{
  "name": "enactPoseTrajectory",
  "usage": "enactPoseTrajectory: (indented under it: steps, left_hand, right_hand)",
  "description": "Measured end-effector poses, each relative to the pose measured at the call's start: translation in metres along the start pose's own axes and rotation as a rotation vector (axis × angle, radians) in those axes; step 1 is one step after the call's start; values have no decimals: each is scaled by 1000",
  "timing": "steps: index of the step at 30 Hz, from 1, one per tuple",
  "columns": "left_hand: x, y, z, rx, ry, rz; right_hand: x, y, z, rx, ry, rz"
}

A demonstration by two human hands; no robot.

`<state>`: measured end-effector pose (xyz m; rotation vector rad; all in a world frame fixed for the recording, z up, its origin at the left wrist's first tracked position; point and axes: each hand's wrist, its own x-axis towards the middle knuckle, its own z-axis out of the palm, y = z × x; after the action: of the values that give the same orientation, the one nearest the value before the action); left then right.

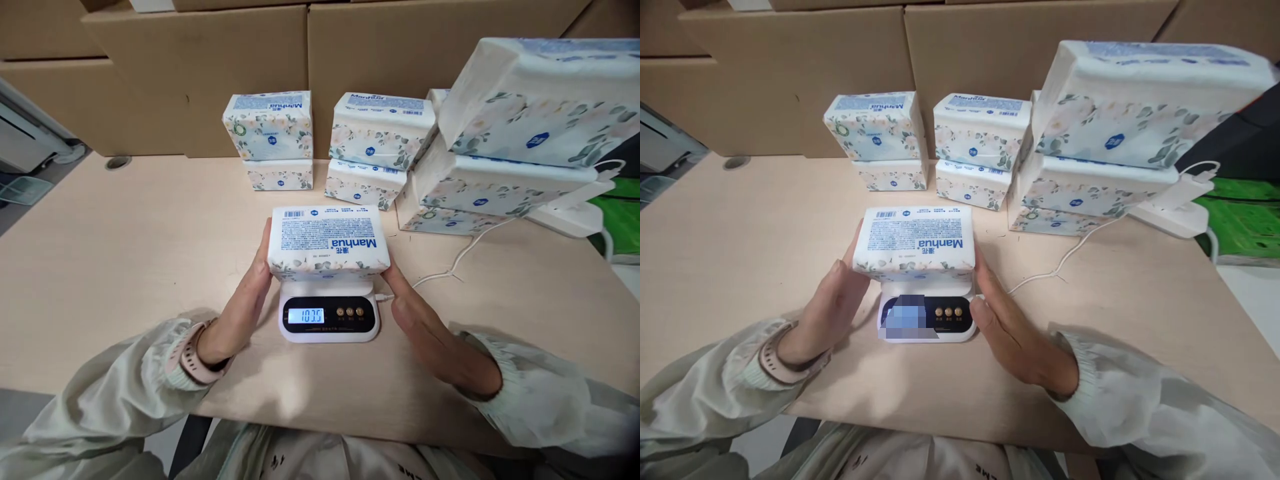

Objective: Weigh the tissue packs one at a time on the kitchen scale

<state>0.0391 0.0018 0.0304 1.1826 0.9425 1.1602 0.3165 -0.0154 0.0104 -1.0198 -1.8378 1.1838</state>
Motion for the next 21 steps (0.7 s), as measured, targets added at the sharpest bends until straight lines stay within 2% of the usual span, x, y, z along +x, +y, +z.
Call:
enactPoseTrajectory:
  steps: [7,13,21]
  left_hand:
    - [-14,-8,-7,31,12,-2]
    - [-24,-12,-17,48,49,24]
    - [-24,-13,-14,6,35,1]
  right_hand:
    - [-13,26,7,16,211,38]
    - [-15,26,8,17,197,-21]
    - [-16,22,7,-49,196,-61]
